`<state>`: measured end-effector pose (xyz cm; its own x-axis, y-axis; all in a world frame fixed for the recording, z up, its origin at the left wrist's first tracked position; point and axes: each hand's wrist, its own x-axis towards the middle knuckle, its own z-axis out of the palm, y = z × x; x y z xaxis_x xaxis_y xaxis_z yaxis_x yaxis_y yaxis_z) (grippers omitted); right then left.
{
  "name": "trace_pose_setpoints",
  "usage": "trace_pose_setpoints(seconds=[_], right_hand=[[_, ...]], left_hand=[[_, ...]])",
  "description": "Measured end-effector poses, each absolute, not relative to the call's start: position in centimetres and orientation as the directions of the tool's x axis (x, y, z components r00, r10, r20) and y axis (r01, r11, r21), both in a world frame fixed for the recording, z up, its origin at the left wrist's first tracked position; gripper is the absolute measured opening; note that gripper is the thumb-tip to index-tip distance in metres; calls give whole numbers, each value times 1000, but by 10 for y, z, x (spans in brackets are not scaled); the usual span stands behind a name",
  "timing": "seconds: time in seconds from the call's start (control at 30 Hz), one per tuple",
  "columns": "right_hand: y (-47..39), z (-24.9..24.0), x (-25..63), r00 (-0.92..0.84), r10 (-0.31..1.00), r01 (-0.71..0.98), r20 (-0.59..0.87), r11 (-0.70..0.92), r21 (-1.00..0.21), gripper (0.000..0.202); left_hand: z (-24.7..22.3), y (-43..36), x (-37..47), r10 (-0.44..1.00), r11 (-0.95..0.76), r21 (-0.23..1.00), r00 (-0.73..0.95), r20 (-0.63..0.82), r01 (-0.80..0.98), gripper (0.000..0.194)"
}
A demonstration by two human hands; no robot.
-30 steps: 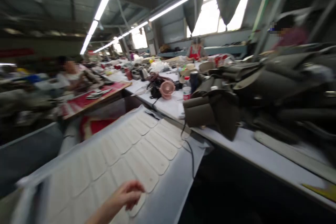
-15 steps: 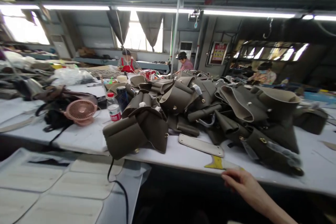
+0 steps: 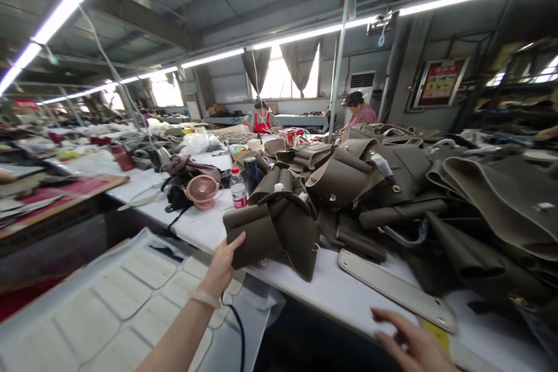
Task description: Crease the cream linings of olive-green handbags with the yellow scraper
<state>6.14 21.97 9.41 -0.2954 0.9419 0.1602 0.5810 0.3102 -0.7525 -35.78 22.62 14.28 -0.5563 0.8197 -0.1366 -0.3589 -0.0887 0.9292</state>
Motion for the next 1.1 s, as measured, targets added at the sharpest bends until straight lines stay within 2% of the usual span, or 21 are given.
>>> trace_pose_setpoints(seconds=[0.07,0.1,0.2,0.3,0.47,0.6,0.77,0.9,1.0,1.1], right_hand=[[250,131,7,-314,934,513,172,319,-797,54],[267,147,-20,-335,933,488,132,292,-822,60],[315,176,-88,-319,933,517,165,317,-796,62],[346,180,-122,-273,942,571,195,322,-755,54],[361,163,-108,-219,963,628,156,262,-733,24],[364,150,-83,-207,968,591,144,241,-770,28],[363,141,-82,-185,973,575,138,221,-787,30],[363,142,-95,-132,981,623,143,194,-758,29],[359,147,-106,-95,975,639,202,216,-738,37],[345,152,-118,-139,942,607,305,325,-726,51]], left_hand=[[150,227,-355,822,-120,920,-556,-119,-374,41],[155,227,-354,824,-133,918,-556,-107,-374,39],[171,229,-350,824,-171,916,-562,-69,-363,38],[186,236,-352,806,-207,915,-591,-42,-347,35],[223,262,-390,700,-331,896,-714,22,-296,22],[269,288,-426,635,-437,861,-767,91,-261,10],[333,311,-437,578,-605,775,-770,270,-182,31],[385,306,-442,478,-720,689,-778,408,-82,38],[418,282,-445,402,-770,638,-766,501,14,37],[433,246,-437,353,-781,611,-714,604,130,37]])
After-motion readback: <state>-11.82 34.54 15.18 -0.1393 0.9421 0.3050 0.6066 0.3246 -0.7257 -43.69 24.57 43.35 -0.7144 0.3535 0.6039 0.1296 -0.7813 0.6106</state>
